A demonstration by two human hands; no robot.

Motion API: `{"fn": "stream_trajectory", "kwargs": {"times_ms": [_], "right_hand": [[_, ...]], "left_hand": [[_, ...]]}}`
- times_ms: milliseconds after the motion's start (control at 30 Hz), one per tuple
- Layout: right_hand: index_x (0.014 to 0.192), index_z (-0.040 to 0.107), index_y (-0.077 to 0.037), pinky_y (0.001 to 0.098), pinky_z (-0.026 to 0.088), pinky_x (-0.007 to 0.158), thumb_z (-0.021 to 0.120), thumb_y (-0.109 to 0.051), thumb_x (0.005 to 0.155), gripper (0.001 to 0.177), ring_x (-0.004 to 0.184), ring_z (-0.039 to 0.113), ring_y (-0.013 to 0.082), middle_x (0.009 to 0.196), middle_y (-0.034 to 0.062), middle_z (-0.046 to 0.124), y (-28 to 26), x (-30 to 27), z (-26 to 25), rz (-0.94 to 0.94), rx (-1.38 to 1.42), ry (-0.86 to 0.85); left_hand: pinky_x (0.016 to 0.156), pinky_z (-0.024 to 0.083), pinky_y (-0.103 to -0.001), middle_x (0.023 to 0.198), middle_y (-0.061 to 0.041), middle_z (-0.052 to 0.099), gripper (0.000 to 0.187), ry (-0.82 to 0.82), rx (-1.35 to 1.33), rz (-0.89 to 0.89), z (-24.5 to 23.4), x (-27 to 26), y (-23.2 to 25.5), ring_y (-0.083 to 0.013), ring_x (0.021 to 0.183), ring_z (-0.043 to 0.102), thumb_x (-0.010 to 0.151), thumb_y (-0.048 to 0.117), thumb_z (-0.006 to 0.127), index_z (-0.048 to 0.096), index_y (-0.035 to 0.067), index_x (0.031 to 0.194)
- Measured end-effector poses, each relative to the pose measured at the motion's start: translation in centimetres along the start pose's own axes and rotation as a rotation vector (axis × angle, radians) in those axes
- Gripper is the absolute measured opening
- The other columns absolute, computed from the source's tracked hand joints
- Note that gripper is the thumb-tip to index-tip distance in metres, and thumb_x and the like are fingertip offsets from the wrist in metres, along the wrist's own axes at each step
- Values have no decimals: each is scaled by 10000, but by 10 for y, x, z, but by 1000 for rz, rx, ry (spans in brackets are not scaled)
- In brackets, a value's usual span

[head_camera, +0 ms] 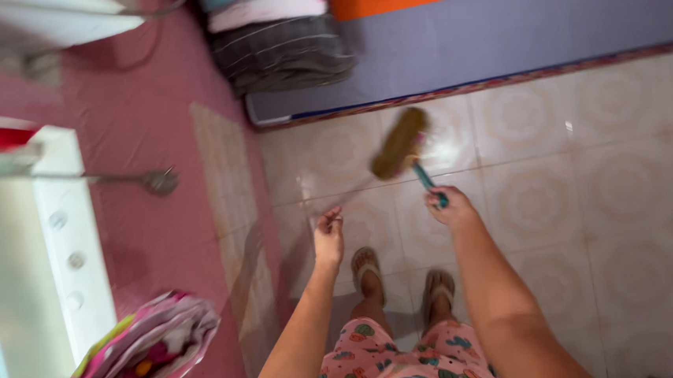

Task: The person opens and closes multiple drawers and cabinet doors in a room. They systematically open each drawer and cabinet, then close them, moving between different storage units.

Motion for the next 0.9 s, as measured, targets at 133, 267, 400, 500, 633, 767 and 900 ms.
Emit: {"fn": "stream_trajectory", "kwargs": {"times_ms": [133,267,400,500,633,767,900], "right_hand": [[818,523,-36,322,421,413,478,-69,923,119,509,477,206,698,120,522,-26,-59,-72,-215,-270,313],[844,619,3,359,392,389,590,-42,914,88,479,502,236,672,152,570,51,-113,-108,-183,-512,304],[1172,662,-174,292,396,401,604,-73,930,269,512,534,163,702,86,603,111,-95,-54,7,-439,-26],[995,609,-56,326,448,389,531,-335,1024,291,485,567,202,677,91,627,117,-47,1,138,-263,-215],[832,628,-25,387,481,463,512,-181,996,255,524,576,230,685,121,612,17,8,-4,-63,-454,-83],[793,567,-30,313,414,415,642,-44,815,80,509,490,211,654,122,538,-143,8,-69,-83,-47,-47],[756,467,-73,249,390,413,593,-17,825,154,480,417,128,626,45,454,-277,-42,-163,-14,102,7]], "left_hand": [[854,521,-320,1073,-121,730,306,-185,97,-22,79,-2,-18,-202,932,631,979,189,615,682,25,1228],[874,539,-365,1112,-157,742,510,-384,387,-104,150,-20,-39,-241,974,677,960,373,644,599,35,1339],[925,524,-415,1218,-240,659,761,-432,648,-274,181,-14,-48,-338,1046,639,972,528,645,409,30,1497],[977,506,-416,1233,-285,659,732,-323,757,-251,182,4,-39,-362,1120,643,972,538,617,436,73,1507],[944,556,-424,1185,-260,719,660,-283,529,-117,212,12,-24,-364,1079,716,917,463,630,532,52,1424],[978,523,-405,1220,-217,715,611,-374,619,-91,274,-6,-22,-329,1132,684,938,451,636,566,66,1407],[983,524,-405,1246,-212,694,598,-477,672,-71,357,-42,-16,-336,1159,671,936,426,637,571,66,1409]]}}
Point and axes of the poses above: each hand's wrist, its own x-axis towards the middle knuckle, its own z-axis out of the palm, y = z × x, the point moved 9 cm from there along x, towards the middle knuckle
